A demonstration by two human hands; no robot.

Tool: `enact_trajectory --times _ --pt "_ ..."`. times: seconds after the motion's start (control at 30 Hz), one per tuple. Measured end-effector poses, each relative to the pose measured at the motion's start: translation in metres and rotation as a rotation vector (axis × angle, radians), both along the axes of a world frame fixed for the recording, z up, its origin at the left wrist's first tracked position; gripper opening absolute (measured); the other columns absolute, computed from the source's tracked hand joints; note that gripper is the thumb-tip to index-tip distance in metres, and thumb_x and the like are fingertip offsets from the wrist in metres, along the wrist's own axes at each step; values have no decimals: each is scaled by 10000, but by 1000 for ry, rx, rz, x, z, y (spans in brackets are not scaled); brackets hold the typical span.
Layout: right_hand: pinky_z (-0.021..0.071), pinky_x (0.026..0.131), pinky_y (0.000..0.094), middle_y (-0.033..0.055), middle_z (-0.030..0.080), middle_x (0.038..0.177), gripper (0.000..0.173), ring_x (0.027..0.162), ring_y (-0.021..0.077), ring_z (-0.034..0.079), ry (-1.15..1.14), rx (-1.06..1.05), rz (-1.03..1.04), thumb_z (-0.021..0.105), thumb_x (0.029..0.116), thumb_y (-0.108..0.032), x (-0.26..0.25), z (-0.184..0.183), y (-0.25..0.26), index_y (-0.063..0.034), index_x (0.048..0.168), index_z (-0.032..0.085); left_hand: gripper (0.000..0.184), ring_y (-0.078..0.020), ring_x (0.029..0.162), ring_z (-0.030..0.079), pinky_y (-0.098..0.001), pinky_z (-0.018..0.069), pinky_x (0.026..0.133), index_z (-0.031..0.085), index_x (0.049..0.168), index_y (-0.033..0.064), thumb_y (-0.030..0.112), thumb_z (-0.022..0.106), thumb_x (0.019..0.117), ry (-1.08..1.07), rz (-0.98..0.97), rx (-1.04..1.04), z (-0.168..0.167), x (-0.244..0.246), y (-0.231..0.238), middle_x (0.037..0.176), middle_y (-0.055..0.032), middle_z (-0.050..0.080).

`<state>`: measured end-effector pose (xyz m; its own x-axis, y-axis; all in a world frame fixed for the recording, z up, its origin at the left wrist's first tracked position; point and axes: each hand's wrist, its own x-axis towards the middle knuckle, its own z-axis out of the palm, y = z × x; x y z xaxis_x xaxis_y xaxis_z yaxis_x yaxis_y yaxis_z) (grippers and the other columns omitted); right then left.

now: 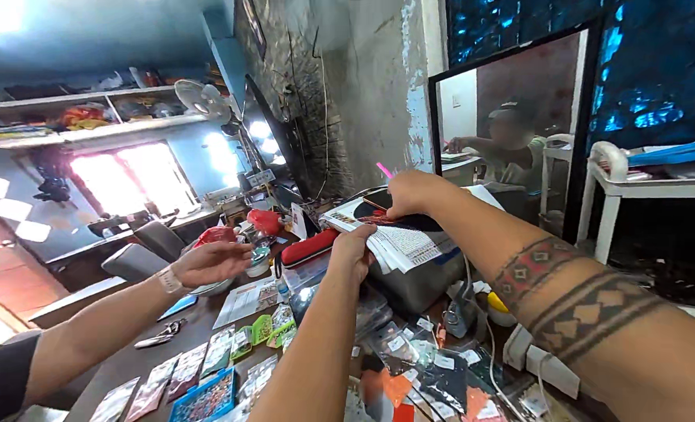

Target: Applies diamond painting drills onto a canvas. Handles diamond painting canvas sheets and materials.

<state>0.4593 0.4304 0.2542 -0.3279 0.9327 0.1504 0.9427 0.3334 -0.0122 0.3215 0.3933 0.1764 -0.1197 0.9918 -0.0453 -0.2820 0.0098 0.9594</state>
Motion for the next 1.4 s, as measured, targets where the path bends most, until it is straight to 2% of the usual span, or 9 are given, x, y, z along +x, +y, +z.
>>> enact_trajectory --times 0.2,0.63,0.77,0.9,1.0,1.1,1.17,1.27,1.4 --pt "453 938 648 293 655 1123 762 1112 429 621 185 -107 -83 732 866 -613 20 -6 24 103 1120 670 218 -216 795 665 -381 571 713 555 1194 -11 68 536 991 156 17 18 20 -12 7 952 -155 656" --pt "458 828 622 215 668 926 457 937 366 633 215 -149 -23 741 922 -423 29 -3 28 32 937 711 209 -184 731 660 -350 568 612 554 1158 79 200 512 994 27 93 43 67 -77 -7 880 -100 648" --pt "475 787 635 190 680 869 457 896 364 650 224 -100 -29 750 882 -472 32 -18 48 -16 883 729 373 -256 883 698 -403 604 736 585 1150 62 366 412 1020 -361 -226 16 56 -134 14 985 -160 685" --pt "461 836 647 217 682 952 490 974 385 644 194 -126 -35 639 968 -482 34 -16 39 -1 948 728 232 -206 841 687 -337 599 725 581 1069 17 175 414 1041 -280 -338 144 60 -127 8 937 -140 673" --pt "452 841 661 237 672 956 492 979 407 639 210 -133 -25 649 971 -470 36 -17 36 17 953 713 262 -158 682 635 -347 564 600 557 978 106 314 421 1062 -166 -58 174 67 -98 -2 782 -55 616" --pt "446 922 663 257 675 1070 574 1082 423 625 150 -147 -41 653 963 -524 34 -13 26 31 1099 707 825 -292 1159 666 -514 547 995 611 1322 56 757 429 926 -266 -854 151 24 -212 108 1222 -185 686" --pt "427 981 680 287 657 1179 640 1177 452 598 111 -119 -25 629 971 -550 35 -14 27 33 1232 678 1050 -303 1324 567 -511 498 1076 412 1515 60 878 384 859 -194 -1140 174 11 -241 153 1426 -206 569" --pt "404 1033 654 287 582 1337 669 1268 442 546 130 -79 -10 607 985 -551 36 -18 22 -2 1367 610 687 -188 872 733 -342 617 705 613 1216 88 657 288 1012 56 -590 -111 52 -189 68 1008 -105 731" --pt "419 1011 676 285 569 1364 629 1254 453 556 213 55 105 618 985 -528 52 -36 37 -52 1397 616 668 -201 911 727 -362 620 750 596 1221 105 659 287 1013 20 -692 -172 43 -181 61 1028 -107 717"
